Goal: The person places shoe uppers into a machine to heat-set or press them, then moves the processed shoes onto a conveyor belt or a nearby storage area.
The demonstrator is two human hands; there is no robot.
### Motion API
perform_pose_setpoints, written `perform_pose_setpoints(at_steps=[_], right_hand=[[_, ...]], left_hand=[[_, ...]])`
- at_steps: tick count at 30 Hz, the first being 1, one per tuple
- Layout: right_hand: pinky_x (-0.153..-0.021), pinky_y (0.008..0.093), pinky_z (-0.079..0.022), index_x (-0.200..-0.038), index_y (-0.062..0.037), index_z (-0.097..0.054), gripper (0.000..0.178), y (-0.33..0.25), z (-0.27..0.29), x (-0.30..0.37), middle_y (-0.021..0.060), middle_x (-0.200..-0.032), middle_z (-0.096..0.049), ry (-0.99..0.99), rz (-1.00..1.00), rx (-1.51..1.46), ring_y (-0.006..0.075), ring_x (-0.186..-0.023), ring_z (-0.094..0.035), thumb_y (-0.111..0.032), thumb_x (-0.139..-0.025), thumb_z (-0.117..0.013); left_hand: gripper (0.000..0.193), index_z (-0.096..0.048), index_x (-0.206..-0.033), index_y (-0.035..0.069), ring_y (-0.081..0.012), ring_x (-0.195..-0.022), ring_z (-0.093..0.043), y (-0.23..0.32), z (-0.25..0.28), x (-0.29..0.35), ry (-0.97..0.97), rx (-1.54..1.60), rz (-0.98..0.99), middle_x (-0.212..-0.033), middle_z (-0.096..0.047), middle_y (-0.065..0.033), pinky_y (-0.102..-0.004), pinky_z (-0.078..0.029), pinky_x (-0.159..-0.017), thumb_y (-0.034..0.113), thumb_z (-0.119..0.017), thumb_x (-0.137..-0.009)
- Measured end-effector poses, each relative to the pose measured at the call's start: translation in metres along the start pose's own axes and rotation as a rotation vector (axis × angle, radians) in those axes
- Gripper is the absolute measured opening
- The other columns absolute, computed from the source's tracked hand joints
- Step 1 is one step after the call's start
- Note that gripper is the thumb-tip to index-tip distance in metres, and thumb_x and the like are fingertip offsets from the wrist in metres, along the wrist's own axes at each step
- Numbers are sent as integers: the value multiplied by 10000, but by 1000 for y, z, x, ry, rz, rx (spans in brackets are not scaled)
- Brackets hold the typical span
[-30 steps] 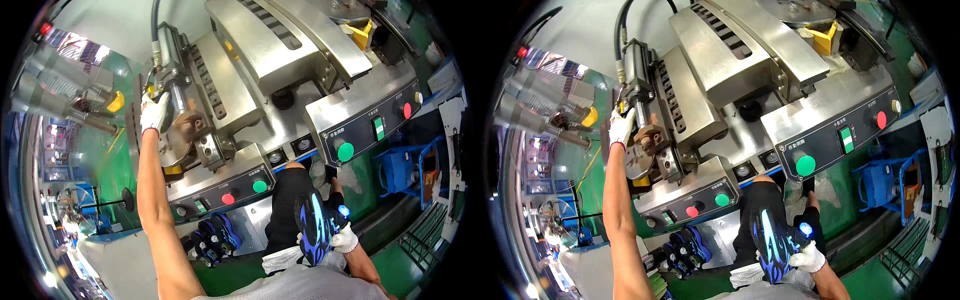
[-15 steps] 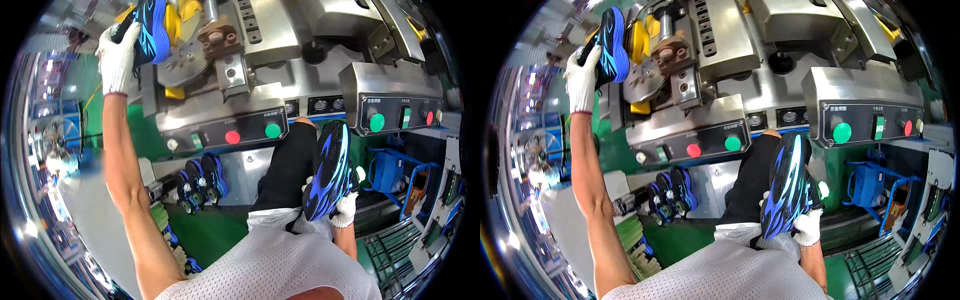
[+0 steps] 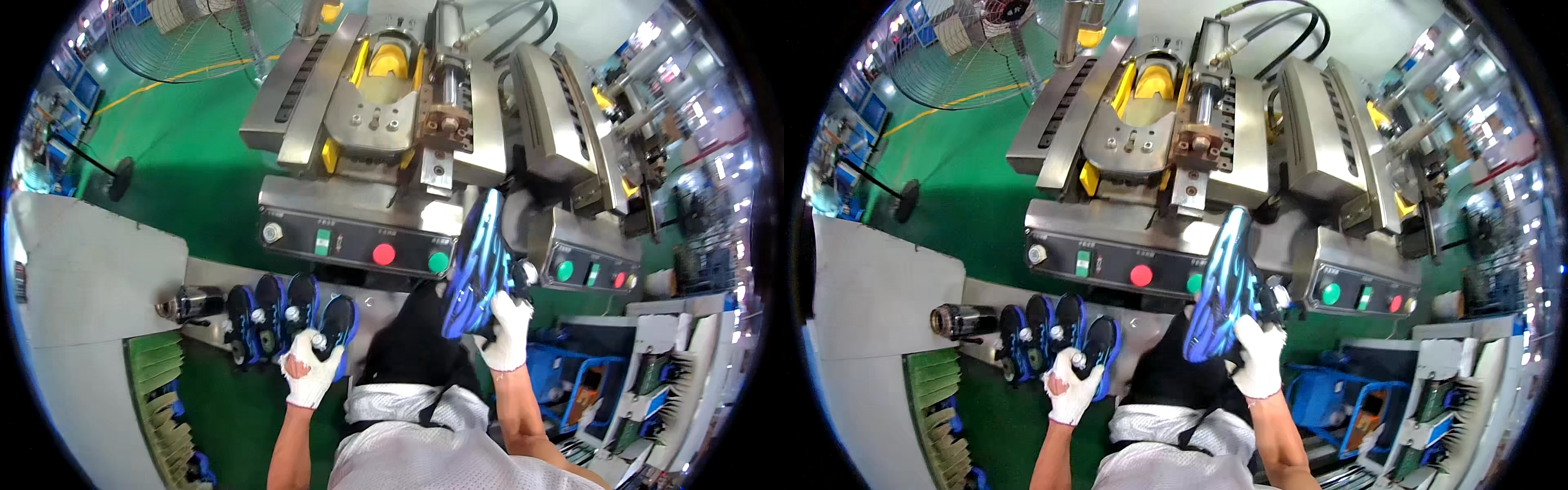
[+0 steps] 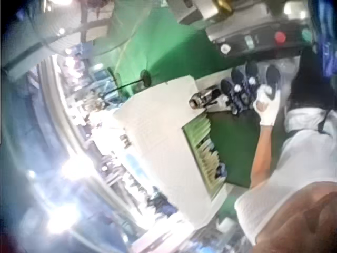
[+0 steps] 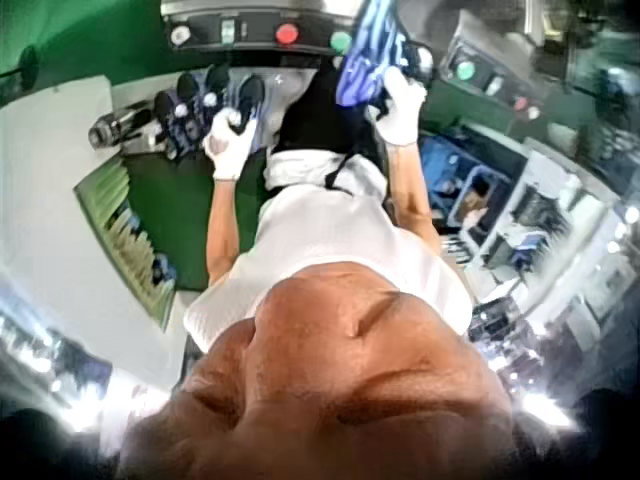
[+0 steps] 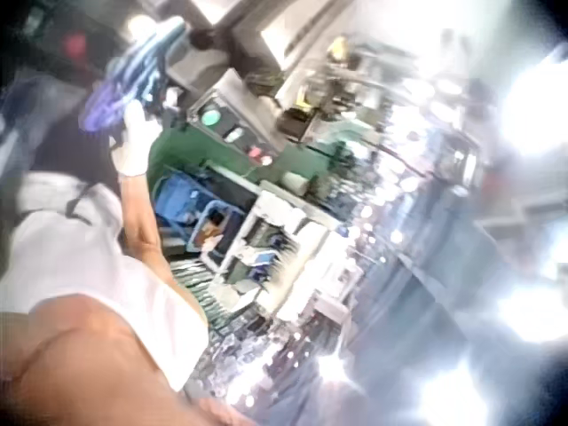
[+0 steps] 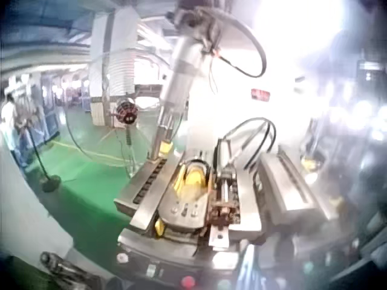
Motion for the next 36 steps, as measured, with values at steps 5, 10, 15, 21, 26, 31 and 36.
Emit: perform_pose_setpoints(at_steps=[5, 10, 15, 21, 26, 31, 36], right_hand=[[-790, 350, -602, -1332, -79, -631, 363, -42, -83, -95, 45, -1185, -709, 3, 142, 249, 147, -993, -716, -169, -989, -708], [-655, 351, -586, -1192, -124, -644, 266, -53, -187, -247, 48, -980, -688, -212, 102, 339, 144, -759, -658, -124, -940, -727], [-914, 435, -598, -1326, -128, -643, 499, -25, -213, -433, 194, -1222, -702, -34, 219, 1088, 349, -1087, -717, -240, -858, -774], [-1105, 439, -522, -1391, -109, -659, 508, 54, -229, -505, 214, -1463, -630, 118, 425, 1730, 363, -1337, -634, -314, -935, -569], [-1103, 449, -515, -1390, -53, -659, 546, 46, -227, -475, 235, -1508, -590, 141, 265, 1770, 369, -1342, -624, -339, -934, -575], [-1081, 462, -510, -1516, 33, -468, 713, 13, -220, -408, 276, -1480, -584, -182, 264, 1574, 423, -1309, -616, -461, -1008, -542], [-1198, 479, -397, -1548, 76, -420, 819, 28, -201, -145, 324, -1496, -543, -474, 665, 1163, 449, -1433, -507, -370, -943, -745]], left_hand=[[588, -622, -1231, -3, -424, -1168, -632, -48, -68, 14, 54, 92, -170, -1243, -644, -223, -507, -527, -998, 221, -914, -773], [544, -593, -1291, -29, -417, -1299, -601, -52, -66, 4, -13, 310, -15, -1411, -602, -250, -460, -497, -1108, 70, -842, -818], [530, -605, -1281, -48, -412, -1252, -634, -46, -66, -2, -32, 302, -128, -1385, -627, -260, -448, -520, -1067, 38, -849, -819], [583, -616, -1311, -71, -398, -1189, -681, -56, -68, 0, -22, 309, -150, -1347, -656, -251, -431, -578, -993, 31, -875, -799], [606, -599, -1349, -91, -400, -1237, -667, -42, -58, -1, -90, 277, -97, -1400, -634, -263, -429, -561, -1033, 29, -859, -815], [628, -586, -1391, -64, -398, -1281, -641, -30, -72, -4, -91, 291, -72, -1430, -625, -250, -437, -519, -1091, 14, -839, -822], [623, -569, -1426, -39, -375, -1333, -603, -52, -56, 5, -65, 339, 51, -1451, -613, -222, -430, -472, -1139, 38, -810, -857]])
Point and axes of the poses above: each hand's wrist, its own x-axis away from the middle knuckle, its own z-axis out of the back of the hand, y = z × x, the point moved 3 cm from there along -x, towards the middle knuckle
